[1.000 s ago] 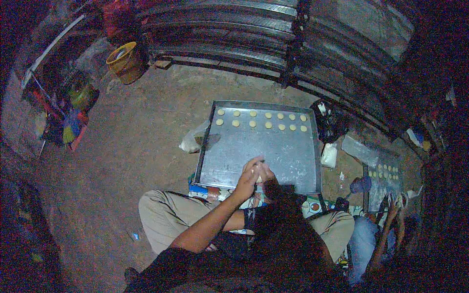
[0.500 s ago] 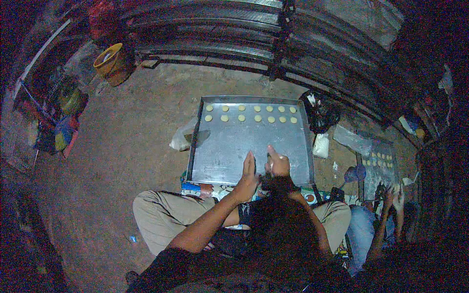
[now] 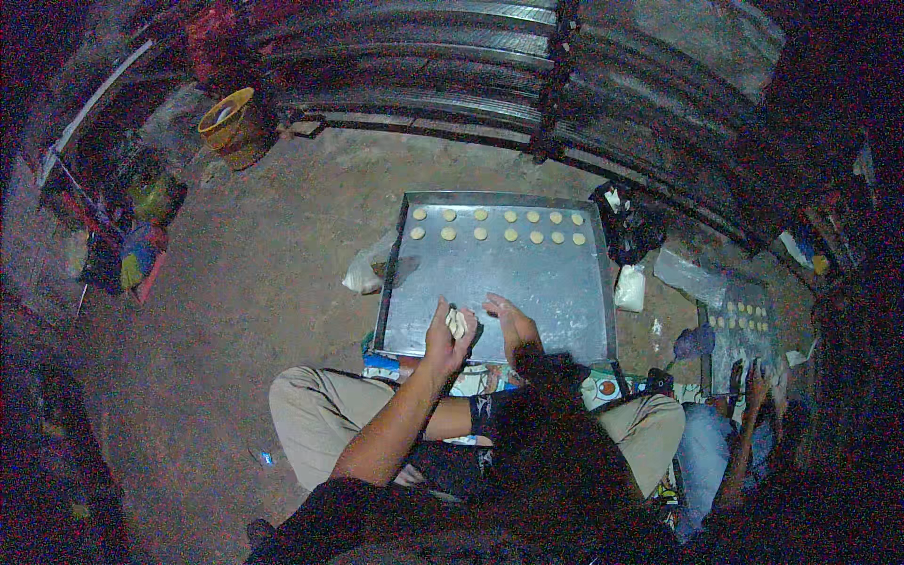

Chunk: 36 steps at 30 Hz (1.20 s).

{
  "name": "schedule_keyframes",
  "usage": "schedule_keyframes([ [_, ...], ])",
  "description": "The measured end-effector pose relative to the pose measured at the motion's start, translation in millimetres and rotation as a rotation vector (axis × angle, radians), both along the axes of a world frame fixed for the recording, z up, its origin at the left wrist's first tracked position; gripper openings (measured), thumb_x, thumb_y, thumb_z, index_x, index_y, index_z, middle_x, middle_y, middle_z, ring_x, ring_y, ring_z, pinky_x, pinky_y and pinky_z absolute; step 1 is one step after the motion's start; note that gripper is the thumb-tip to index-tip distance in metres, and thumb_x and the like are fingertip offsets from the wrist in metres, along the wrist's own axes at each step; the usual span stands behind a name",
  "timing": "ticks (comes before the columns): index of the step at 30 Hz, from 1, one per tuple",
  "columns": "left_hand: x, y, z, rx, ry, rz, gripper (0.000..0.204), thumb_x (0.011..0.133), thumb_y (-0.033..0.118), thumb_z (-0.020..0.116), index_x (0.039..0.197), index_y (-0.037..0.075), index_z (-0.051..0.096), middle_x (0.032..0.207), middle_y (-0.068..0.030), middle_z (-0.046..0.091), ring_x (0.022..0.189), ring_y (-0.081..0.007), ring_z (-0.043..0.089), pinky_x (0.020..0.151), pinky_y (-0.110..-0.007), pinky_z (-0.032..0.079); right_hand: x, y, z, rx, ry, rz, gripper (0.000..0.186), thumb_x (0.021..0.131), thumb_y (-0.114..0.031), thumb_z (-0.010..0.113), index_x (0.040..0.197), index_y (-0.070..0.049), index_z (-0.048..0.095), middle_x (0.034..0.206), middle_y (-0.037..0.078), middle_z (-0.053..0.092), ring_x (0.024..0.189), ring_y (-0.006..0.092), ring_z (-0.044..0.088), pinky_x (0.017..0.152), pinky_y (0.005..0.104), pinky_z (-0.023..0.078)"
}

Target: The person picks up pieces of dough and rolls them into small balls by hand before placing them in rows on a metal tray.

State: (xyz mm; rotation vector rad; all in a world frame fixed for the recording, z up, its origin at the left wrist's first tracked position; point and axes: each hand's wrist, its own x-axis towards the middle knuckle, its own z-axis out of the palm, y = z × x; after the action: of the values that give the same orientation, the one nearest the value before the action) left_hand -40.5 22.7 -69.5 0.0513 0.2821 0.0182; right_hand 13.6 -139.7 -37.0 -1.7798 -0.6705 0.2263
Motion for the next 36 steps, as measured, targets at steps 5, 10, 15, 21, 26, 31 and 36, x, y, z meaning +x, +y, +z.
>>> schedule_keyframes([
  [5, -2, -15, 20, 0.290, 0.252, 0.001, 0.042, 0.100, 0.047, 0.054, 0.073, 0.014, 0.051, 0.054, -0.0004, 0.046, 0.041, -0.0132, 0.042, 0.039, -0.027, 0.033, 0, -4, 13, 0.056, 0.185, -0.020, 0.053, 0.106, -0.042, 0.032, 0.130, -0.001, 0.056, 0.124, 0.016, 0.065, 0.119, 0.0289, 0.060, 0.106, 0.0375, 0.041],
  [10, -11, -28, 51, 0.637, 0.310, -0.004, 0.045, 0.100, 0.049, 0.053, 0.073, 0.012, 0.053, 0.054, -0.0010, 0.048, 0.038, -0.0130, 0.042, 0.035, -0.028, 0.031, -5, 0, -12, 0.060, 0.101, 0.008, 0.049, 0.106, -0.037, 0.040, 0.127, 0.004, 0.057, 0.118, 0.016, 0.066, 0.108, 0.0219, 0.062, 0.098, 0.0342, 0.046],
  [15, -6, -30, 32, 0.678, 0.121, 0.012, 0.055, 0.104, 0.053, 0.033, 0.100, 0.005, 0.061, 0.089, -0.0097, 0.065, 0.076, -0.0228, 0.063, 0.066, -0.036, 0.053, -18, 14, 22, 0.125, 0.595, 0.118, 0.046, 0.104, -0.040, 0.046, 0.132, -0.005, 0.054, 0.121, 0.015, 0.063, 0.112, 0.0217, 0.061, 0.092, 0.0334, 0.051],
  [21, -13, -44, 40, 0.886, -0.154, -0.123, 0.073, 0.101, 0.063, 0.021, 0.140, 0.007, 0.047, 0.141, -0.0147, 0.051, 0.121, -0.0305, 0.055, 0.101, -0.044, 0.047, -17, 6, -29, 0.036, 0.752, -0.102, 0.046, 0.102, -0.047, 0.049, 0.120, -0.008, 0.064, 0.099, 0.005, 0.067, 0.085, 0.0177, 0.063, 0.074, 0.0331, 0.051],
  [26, -15, -37, 25, 1.773, -0.233, -0.083, 0.076, 0.101, 0.062, 0.023, 0.154, 0.007, 0.023, 0.159, -0.0133, 0.028, 0.145, -0.0323, 0.028, 0.113, -0.048, 0.033, -6, -4, -33, -0.269, 0.399, -0.005, 0.045, 0.104, -0.042, 0.046, 0.119, -0.005, 0.067, 0.079, 0.004, 0.066, 0.056, 0.0136, 0.056, 0.054, 0.0328, 0.047],
  [31, -17, -38, 48, 1.349, -0.340, -0.110, 0.067, 0.102, 0.033, 0.051, 0.156, 0.010, 0.018, 0.156, -0.0190, 0.032, 0.141, -0.0287, 0.035, 0.116, -0.039, 0.027, -4, -4, 17, -0.364, 0.177, -0.045, 0.038, 0.102, -0.037, 0.049, 0.102, -0.006, 0.071, 0.074, 0.013, 0.069, 0.063, 0.0213, 0.064, 0.061, 0.0365, 0.051],
  [36, -16, -48, 48, 1.271, -0.264, -0.135, 0.074, 0.096, 0.020, 0.065, 0.155, 0.010, 0.021, 0.145, -0.0126, 0.045, 0.128, -0.0244, 0.047, 0.109, -0.036, 0.037, 11, -16, 0, -0.302, 0.079, -0.109, 0.046, 0.099, -0.045, 0.051, 0.091, -0.002, 0.067, 0.077, 0.017, 0.067, 0.072, 0.0335, 0.066, 0.067, 0.0422, 0.053],
])
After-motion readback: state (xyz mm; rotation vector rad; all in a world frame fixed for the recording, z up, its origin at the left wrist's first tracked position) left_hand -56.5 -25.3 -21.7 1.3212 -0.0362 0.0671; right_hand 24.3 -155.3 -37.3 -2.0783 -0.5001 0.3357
